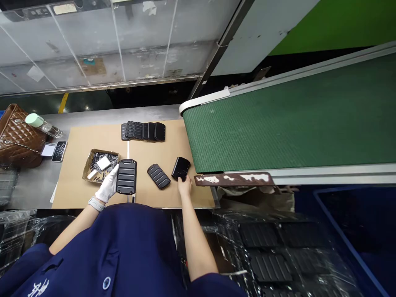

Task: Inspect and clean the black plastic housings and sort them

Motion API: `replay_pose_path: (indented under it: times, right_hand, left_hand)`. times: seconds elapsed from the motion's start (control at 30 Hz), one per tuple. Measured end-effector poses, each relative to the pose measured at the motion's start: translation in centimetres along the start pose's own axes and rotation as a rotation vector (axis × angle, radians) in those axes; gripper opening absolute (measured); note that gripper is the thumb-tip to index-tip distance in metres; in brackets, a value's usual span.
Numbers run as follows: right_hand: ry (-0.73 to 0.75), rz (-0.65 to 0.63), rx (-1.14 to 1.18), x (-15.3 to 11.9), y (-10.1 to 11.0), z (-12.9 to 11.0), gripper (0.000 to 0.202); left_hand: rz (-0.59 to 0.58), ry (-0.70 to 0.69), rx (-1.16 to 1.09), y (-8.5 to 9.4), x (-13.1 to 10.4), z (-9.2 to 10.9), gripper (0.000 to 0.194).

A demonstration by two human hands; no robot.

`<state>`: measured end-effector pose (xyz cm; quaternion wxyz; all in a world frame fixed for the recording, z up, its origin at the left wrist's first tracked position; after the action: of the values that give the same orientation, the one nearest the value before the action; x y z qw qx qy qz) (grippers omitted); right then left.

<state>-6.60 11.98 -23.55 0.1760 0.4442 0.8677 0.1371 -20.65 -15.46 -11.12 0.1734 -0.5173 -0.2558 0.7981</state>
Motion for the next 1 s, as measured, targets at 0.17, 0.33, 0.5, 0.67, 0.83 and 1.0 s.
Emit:
replay_pose_path:
  times: [0.17,0.33,0.5,0.67,0.83,1.0]
  right_hand:
    - [-0.025,-0.129,0.201,-4.6,-2.7,-2.6,0.062]
    - [-0.057,-0.425,0.458,-9.7,-4.6,-7.5,0.062]
    - [-0.035,-0.553,0.678,-12.1,-2.4,-13.3,0.046]
    - [0.099,-0.522,0.714,-13.2,1.5,-18.2,0.041]
    - [0.099,-0.497,0.723,-14.6,3.9,-21.4,0.046]
    - [0.087,-0.47,0.727,-15.2,4.1,-22.8,0.046]
  left_hand:
    - [-0.05,0.041,0.011,-1.3,0.3,-1.2,0.036]
    - [-0.013,0.094,0.066,-2.9,0.6,-2.7,0.033]
    - [-0.079,0.166,0.058,-5.9,-1.1,-3.8,0.034]
    - [-0.247,0.266,0.078,-10.5,-6.6,-4.2,0.036]
    - [-0.31,0.122,0.127,-13.4,-10.0,-3.3,0.035]
    - [-0.292,0.129,0.122,-13.3,-10.5,-3.0,0.039]
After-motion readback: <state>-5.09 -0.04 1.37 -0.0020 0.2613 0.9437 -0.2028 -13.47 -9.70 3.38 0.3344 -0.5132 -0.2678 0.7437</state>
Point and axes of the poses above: each hand's wrist, its own x-axis towards the middle knuckle, its own y-axis out of the back of the hand, z = x × y, the point moved 5 cm from there along x, towards the middle knuckle, and after that the axes turned 11 degrees about y, right-handed, at the moved point
